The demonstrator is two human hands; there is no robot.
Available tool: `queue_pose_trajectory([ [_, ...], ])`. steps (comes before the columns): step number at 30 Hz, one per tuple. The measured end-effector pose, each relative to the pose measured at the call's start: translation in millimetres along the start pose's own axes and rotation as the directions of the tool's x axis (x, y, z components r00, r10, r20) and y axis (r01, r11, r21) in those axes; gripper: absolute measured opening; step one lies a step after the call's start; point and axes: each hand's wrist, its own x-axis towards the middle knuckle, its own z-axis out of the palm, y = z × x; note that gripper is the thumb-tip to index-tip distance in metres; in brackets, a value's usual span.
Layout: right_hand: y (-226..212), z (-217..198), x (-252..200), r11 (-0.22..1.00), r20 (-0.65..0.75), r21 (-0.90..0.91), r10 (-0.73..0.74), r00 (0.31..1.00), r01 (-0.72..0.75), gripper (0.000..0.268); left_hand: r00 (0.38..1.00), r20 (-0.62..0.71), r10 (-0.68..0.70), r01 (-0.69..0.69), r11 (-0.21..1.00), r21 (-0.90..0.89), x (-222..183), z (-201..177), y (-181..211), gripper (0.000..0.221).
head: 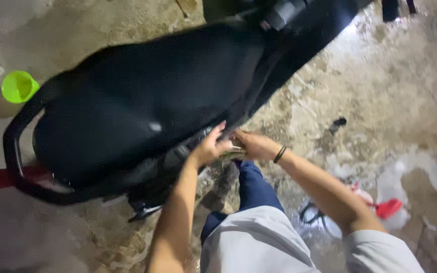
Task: The person uses a pressure washer to spray water and foam onto a black scooter, focusing on the rear and side panels. After rinsing, the person uses a cloth to wipe down the scooter's seat and body, removing excess water and cleaning the surfaces.
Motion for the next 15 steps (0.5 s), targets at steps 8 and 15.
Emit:
queue_pose_trajectory([
  [8,-150.3,-65.4,-77.6,0.702,-0.022,-0.610,-0.480,0.877,0.369,0.043,0.579,0.784,0.225,0.378,0.777,-0.503,-52.5,53.5,29.9,0.106],
  [15,-178.3,-91.4,-136.8,0.392,0.127,-0.822,-0.579,0.805,0.412,0.027,0.432,0.867,0.247,0.452,0.773,-0.445,-36.3,124.3,74.1,0.077],
])
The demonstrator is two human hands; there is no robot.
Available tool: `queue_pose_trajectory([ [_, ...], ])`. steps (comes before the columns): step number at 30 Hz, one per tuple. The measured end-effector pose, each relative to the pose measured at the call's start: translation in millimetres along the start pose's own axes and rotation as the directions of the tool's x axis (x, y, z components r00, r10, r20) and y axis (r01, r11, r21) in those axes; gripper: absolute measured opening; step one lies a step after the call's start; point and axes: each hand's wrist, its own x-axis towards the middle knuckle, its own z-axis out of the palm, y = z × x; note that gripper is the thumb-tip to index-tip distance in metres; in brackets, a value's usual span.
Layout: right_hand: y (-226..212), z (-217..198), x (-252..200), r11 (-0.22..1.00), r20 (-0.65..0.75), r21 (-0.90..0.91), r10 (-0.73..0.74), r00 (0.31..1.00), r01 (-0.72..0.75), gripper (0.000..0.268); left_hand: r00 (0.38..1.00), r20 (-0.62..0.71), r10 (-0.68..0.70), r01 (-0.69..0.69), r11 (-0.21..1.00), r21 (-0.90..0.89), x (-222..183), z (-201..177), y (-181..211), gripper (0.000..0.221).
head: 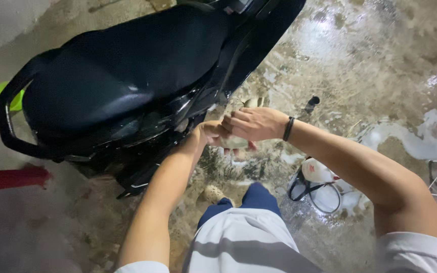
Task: The person uses a pressure washer to spray water and foam onto a black scooter, focusing on the rear and side panels. After rinsing, the person uses a cloth to wipe down the scooter's seat and body, removing excess water and cleaning the surfaces.
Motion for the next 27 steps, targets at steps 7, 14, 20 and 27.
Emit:
queue_pose_trajectory([
  [7,12.2,-48.0,-81.4,0.986,0.016,-0.137,0.093,0.996,-0.090,0.027,0.974,-0.194,-0.121,0.172,0.947,0.272,80.2,33.2,14.1,0.048],
  [14,13.6,-22.4,-156.5,0.825,0.134,-0.279,0.540,0.831,-0.491,0.016,0.715,-0.641,0.278,0.682,-0.078,0.727,173.8,74.5,33.3,0.031],
  [20,41.8,-28.9,-172.8,0.638,0.336,0.113,0.697,0.633,-0.762,0.019,0.583,-0.540,0.607,0.812,-0.420,0.404,207.8,84.9,44.7,0.022],
  [27,41.0,-63.0,-168.0,0.158,0.519,0.335,0.792,0.322,-0.929,0.015,0.805,-0.062,0.590,0.593,-0.792,0.148,211.0,71.4,53.9,0.004],
])
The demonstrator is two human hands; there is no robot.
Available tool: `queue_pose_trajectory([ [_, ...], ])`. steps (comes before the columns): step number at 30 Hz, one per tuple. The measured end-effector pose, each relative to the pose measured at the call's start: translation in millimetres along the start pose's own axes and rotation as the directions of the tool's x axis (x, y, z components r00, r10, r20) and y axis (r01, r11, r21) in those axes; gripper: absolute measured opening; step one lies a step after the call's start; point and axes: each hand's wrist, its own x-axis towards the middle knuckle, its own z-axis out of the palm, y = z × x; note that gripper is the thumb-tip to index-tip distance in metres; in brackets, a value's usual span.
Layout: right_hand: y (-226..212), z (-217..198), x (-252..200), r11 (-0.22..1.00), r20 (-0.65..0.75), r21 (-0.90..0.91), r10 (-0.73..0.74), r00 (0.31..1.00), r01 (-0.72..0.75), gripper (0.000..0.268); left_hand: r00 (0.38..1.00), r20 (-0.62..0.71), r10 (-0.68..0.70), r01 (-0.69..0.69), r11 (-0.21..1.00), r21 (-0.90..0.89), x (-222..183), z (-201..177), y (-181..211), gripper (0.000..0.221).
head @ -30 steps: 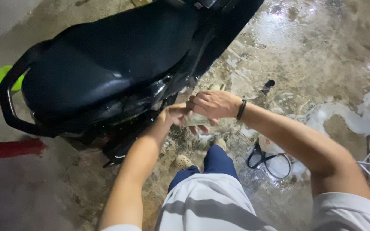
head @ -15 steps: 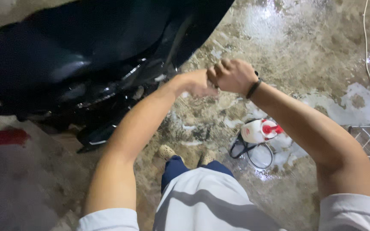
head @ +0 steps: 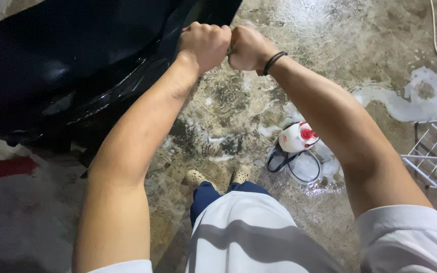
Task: The person uses a pressure washer to spray water and foam onto a black scooter, focusing on the rear and side panels. After rinsing, the person uses a cloth to wipe down the scooter's seat and body, removing excess water and cleaning the surfaces.
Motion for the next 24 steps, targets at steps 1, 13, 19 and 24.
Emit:
queue_pose_trajectory([
  [1,-0.8,-2.5,-3.0,0.998,0.021,0.042,0.054,0.998,-0.055,0.015,0.999,-0.021,0.026,-0.025,0.999,0.029,-0.7,0.1,1.2,0.004],
  [13,20.4,-14.3,-4.8,0.921,0.035,0.386,-0.079,0.996,0.060,0.054,0.961,0.059,-0.269,0.275,0.936,-0.218,8.4,-1.0,4.3,0.011],
  [19,52.1,-21.3,-2.2,0.897,-0.196,0.310,-0.265,0.944,0.317,0.039,0.951,-0.053,-0.306,0.197,0.725,-0.661,-18.3,16.8,-21.8,0.069],
  [24,62.0,-24.1,6.9,0.639,-0.477,0.274,-0.559,0.678,0.719,0.028,0.864,0.333,-0.377,0.427,0.199,-0.882,-33.2,15.2,-30.4,0.048],
])
